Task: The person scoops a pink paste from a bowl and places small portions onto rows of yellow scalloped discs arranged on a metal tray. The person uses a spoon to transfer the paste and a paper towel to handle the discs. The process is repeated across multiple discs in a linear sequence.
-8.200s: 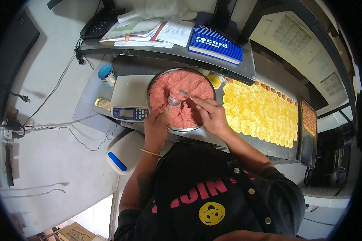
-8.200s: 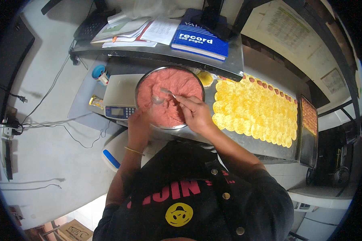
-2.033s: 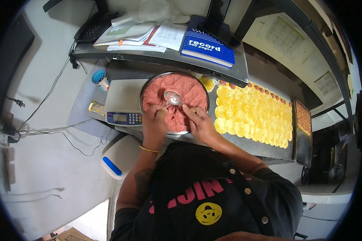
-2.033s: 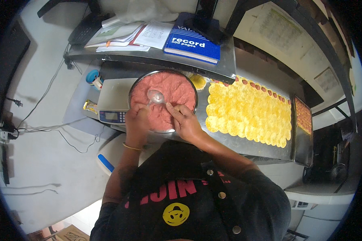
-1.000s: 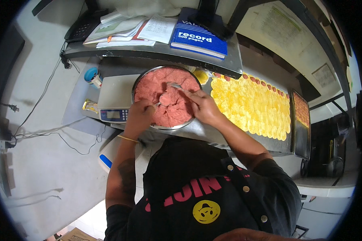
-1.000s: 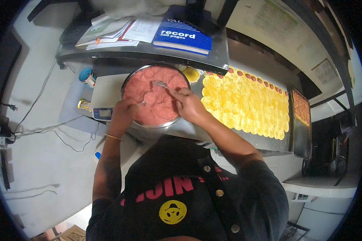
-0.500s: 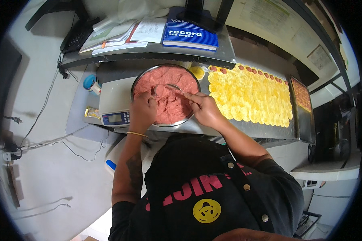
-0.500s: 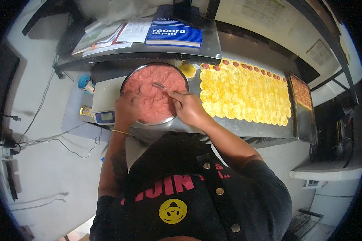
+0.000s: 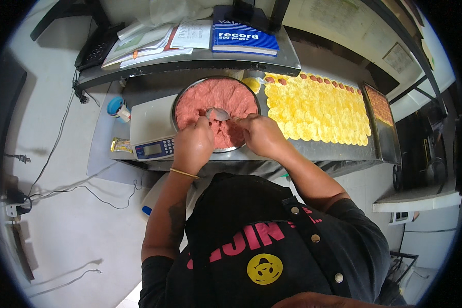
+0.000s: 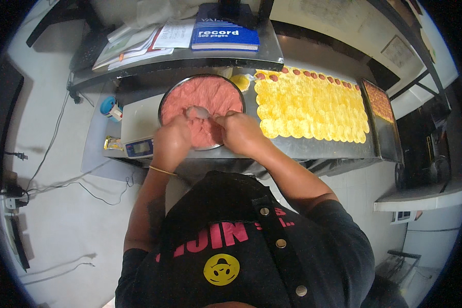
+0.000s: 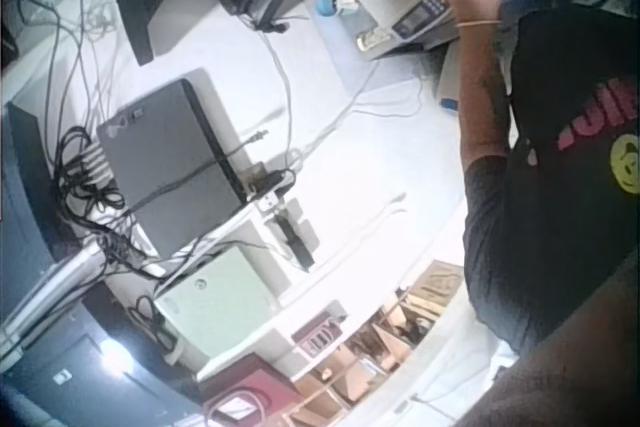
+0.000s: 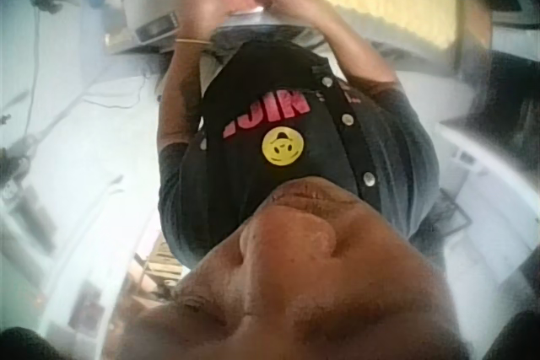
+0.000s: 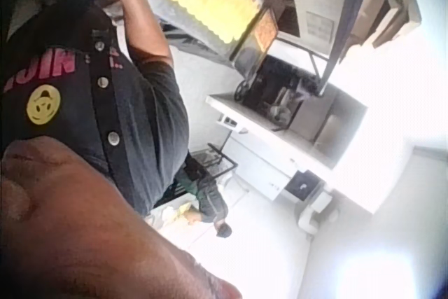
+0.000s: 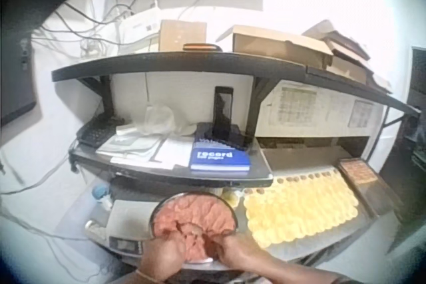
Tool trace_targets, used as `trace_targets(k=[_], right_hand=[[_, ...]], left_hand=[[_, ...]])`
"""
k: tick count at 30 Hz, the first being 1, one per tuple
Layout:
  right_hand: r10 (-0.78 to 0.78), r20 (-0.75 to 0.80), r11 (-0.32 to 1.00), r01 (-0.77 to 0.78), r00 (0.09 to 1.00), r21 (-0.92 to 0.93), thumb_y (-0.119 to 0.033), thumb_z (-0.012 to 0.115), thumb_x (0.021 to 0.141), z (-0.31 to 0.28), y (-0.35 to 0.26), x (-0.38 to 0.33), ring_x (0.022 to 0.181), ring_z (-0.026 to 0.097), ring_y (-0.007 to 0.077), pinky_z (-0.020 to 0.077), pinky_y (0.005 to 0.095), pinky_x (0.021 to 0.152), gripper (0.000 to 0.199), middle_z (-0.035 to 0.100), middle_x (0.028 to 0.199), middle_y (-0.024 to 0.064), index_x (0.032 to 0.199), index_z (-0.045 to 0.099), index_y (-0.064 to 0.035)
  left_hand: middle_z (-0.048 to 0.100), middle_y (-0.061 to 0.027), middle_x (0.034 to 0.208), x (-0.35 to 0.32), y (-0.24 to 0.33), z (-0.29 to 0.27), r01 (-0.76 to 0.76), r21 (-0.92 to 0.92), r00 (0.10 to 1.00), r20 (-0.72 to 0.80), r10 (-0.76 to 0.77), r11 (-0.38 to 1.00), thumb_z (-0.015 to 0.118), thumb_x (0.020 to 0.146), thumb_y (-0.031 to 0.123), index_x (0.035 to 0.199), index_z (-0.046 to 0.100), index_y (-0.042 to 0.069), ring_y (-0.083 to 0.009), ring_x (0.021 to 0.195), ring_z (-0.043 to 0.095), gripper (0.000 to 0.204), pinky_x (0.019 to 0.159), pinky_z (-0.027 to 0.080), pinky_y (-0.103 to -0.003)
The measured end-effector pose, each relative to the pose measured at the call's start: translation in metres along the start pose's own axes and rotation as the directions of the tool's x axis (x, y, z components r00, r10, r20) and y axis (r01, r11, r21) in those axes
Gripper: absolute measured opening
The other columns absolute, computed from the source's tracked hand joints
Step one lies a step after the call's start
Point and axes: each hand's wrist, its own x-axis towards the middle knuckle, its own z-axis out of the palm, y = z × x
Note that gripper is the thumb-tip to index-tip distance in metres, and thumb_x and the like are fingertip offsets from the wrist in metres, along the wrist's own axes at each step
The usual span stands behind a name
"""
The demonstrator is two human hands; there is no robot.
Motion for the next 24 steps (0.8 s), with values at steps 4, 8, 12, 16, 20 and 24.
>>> trace_targets(k=[4, 8, 12, 16, 20, 24], right_hand=[[0.097, 0.009, 0.956, -0.095, 0.995, 0.276, -0.010, 0.063, 0.093, 0.021, 0.011, -0.003, 0.084, 0.073, 0.0360, 0.0566, 0.0442, 0.077, 0.035, 0.074, 0.090, 0.0221, 0.124, 0.078, -0.0086], [0.319, 0.271, 0.393, -0.387, 0.908, 0.834, -0.009, 0.061, 0.100, 0.047, 0.015, -0.016, 0.067, 0.063, 0.0141, 0.0486, 0.0299, 0.062, 0.030, 0.070, 0.079, 0.0066, 0.125, 0.078, -0.0063], [0.408, 0.235, 0.170, -0.327, 0.882, 0.930, -0.011, 0.061, 0.106, 0.043, 0.015, -0.033, 0.062, 0.050, 0.0018, 0.0371, 0.0193, 0.055, 0.028, 0.063, 0.079, -0.0062, 0.129, 0.075, -0.0034], [0.519, 0.027, 0.288, -0.205, 0.854, 0.935, -0.011, 0.066, 0.104, 0.014, 0.070, -0.057, 0.066, 0.052, 0.0016, 0.0405, 0.0198, 0.058, 0.029, 0.067, 0.087, -0.0055, 0.131, 0.074, -0.0038], [0.644, -0.191, 0.446, -0.161, 0.741, 0.880, -0.009, 0.068, 0.103, -0.042, 0.148, -0.083, 0.086, 0.062, 0.0048, 0.0505, 0.0219, 0.078, 0.028, 0.074, 0.099, 0.0000, 0.129, 0.074, -0.0009], [0.621, -0.511, 0.694, -0.115, 0.594, 0.710, -0.007, 0.067, 0.103, -0.086, 0.214, -0.079, 0.090, 0.064, 0.0097, 0.0520, 0.0249, 0.082, 0.028, 0.075, 0.103, 0.0055, 0.128, 0.073, 0.0022]], left_hand=[[0.068, -0.0277, 0.084, -0.010, 0.005, -0.001, 0.028, 0.000, 0.998, 0.051, -0.028, 1.000, 0.057, 0.097, 0.014, 0.093, 0.062, 0.003, -0.0483, 0.080, 0.071, 0.013, 0.067, 0.054, -0.057], [0.068, -0.0271, 0.081, -0.017, -0.015, 0.010, 0.048, -0.200, 0.999, -0.002, -0.050, 0.979, 0.055, 0.098, 0.013, 0.098, 0.063, 0.003, -0.0489, 0.077, 0.070, 0.013, 0.067, 0.054, -0.057], [0.070, -0.0264, 0.081, -0.016, -0.025, 0.013, 0.028, -0.173, 1.000, -0.004, -0.029, 0.984, 0.056, 0.100, 0.018, 0.096, 0.062, 0.004, -0.0495, 0.076, 0.069, 0.016, 0.069, 0.054, -0.058], [0.071, -0.0264, 0.085, -0.011, -0.014, -0.007, -0.059, -0.060, 0.997, 0.050, 0.062, 0.996, 0.057, 0.100, 0.018, 0.099, 0.069, 0.006, -0.0477, 0.078, 0.070, 0.017, 0.070, 0.054, -0.056], [0.072, -0.0257, 0.086, -0.004, 0.002, -0.014, 0.034, 0.097, 0.984, 0.171, -0.050, 0.995, 0.058, 0.100, 0.017, 0.106, 0.073, 0.007, -0.0473, 0.078, 0.070, 0.020, 0.069, 0.054, -0.055], [0.071, -0.0261, 0.085, 0.007, 0.024, -0.012, 0.091, 0.229, 0.958, 0.245, -0.148, 0.969, 0.059, 0.099, 0.017, 0.103, 0.072, 0.006, -0.0486, 0.078, 0.069, 0.017, 0.069, 0.053, -0.055]])
